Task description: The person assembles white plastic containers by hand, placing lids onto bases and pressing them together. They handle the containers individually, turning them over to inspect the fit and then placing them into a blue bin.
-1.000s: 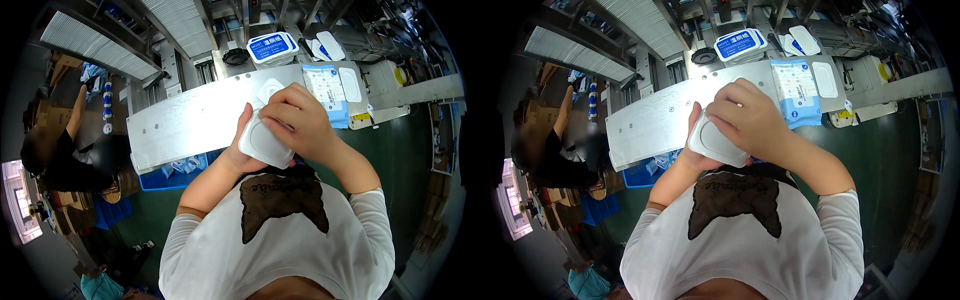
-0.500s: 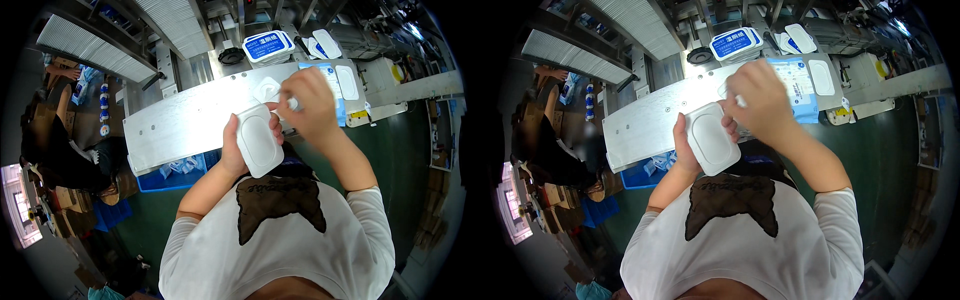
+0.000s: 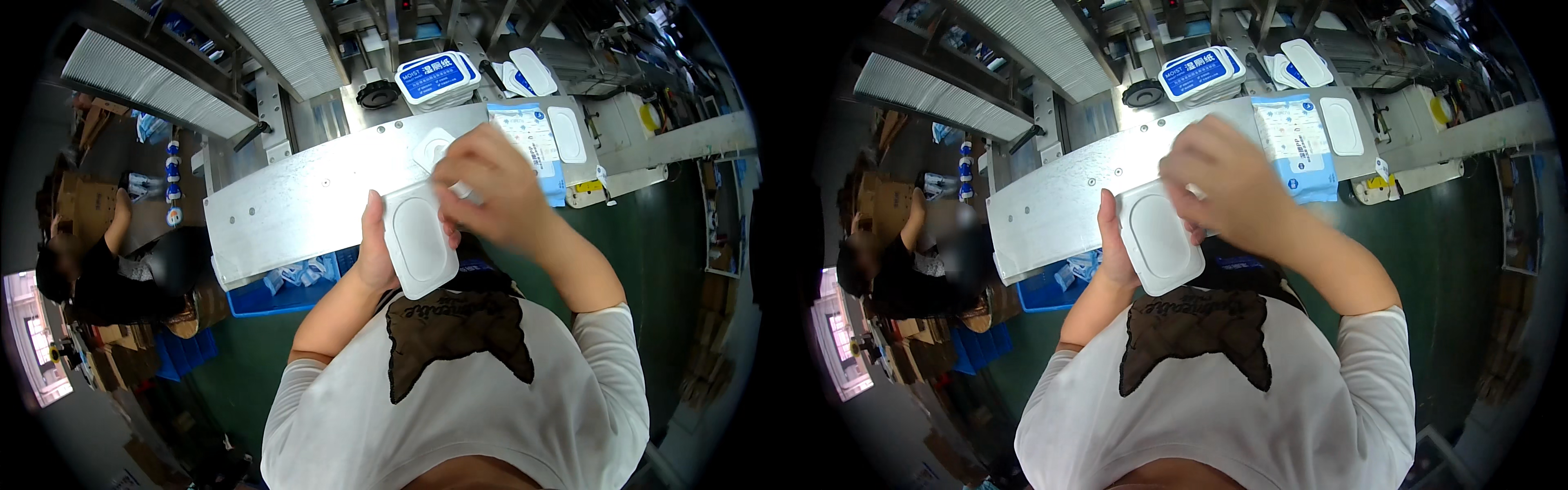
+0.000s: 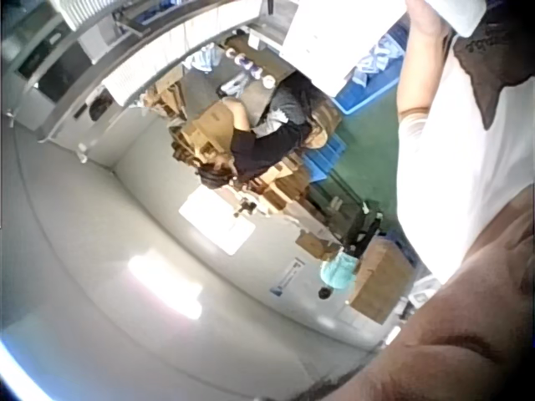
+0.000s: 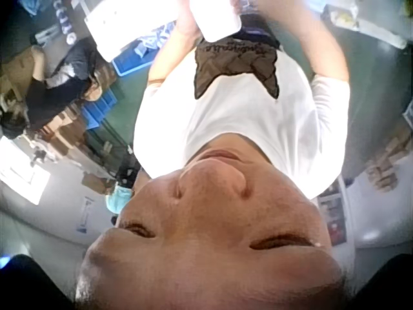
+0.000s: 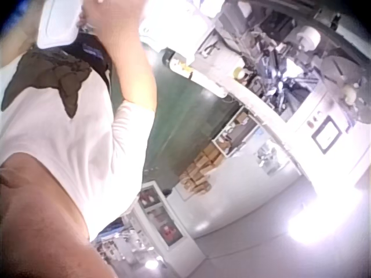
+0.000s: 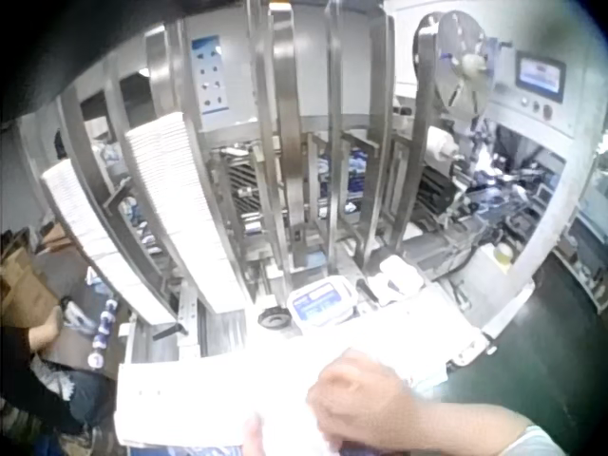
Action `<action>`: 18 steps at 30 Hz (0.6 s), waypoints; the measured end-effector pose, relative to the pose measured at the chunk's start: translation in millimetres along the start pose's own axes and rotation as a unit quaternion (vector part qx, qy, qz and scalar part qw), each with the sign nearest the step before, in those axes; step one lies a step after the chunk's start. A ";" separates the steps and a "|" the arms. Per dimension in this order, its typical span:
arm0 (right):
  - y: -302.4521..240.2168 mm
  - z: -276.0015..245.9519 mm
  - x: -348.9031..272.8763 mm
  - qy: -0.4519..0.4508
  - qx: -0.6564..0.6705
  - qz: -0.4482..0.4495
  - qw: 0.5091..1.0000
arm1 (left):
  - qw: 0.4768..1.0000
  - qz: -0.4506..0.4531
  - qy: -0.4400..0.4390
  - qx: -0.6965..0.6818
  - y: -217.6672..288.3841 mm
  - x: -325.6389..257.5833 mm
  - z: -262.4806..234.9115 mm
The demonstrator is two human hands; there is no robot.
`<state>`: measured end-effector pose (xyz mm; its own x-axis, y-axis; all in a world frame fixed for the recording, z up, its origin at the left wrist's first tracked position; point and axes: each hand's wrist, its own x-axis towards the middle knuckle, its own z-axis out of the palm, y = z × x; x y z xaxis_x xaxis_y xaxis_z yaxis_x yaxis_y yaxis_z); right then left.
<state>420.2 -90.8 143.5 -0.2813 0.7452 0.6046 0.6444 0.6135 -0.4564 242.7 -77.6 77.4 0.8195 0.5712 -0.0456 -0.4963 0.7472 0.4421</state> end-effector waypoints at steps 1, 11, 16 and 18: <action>-2.7 6.4 -0.3 -0.012 -0.010 0.005 1.000 | 0.997 -0.012 0.010 0.070 2.8 -3.6 2.3; -7.8 21.0 -1.7 -0.037 0.006 -0.005 0.999 | 0.989 -0.006 -0.019 0.146 4.4 -7.8 -5.4; -1.2 -2.3 4.8 -0.001 -0.032 0.030 0.999 | 0.996 0.001 0.005 -0.085 0.1 -6.9 1.1; -8.8 14.0 1.8 -0.027 0.007 -0.003 1.000 | 0.997 -0.007 -0.008 0.076 3.3 -8.8 -4.7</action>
<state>404.0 -91.3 139.4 -0.3233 0.7540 0.5718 0.6325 0.6216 -0.4620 232.5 -78.6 75.0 0.8310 0.5550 -0.0380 -0.4370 0.6935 0.5728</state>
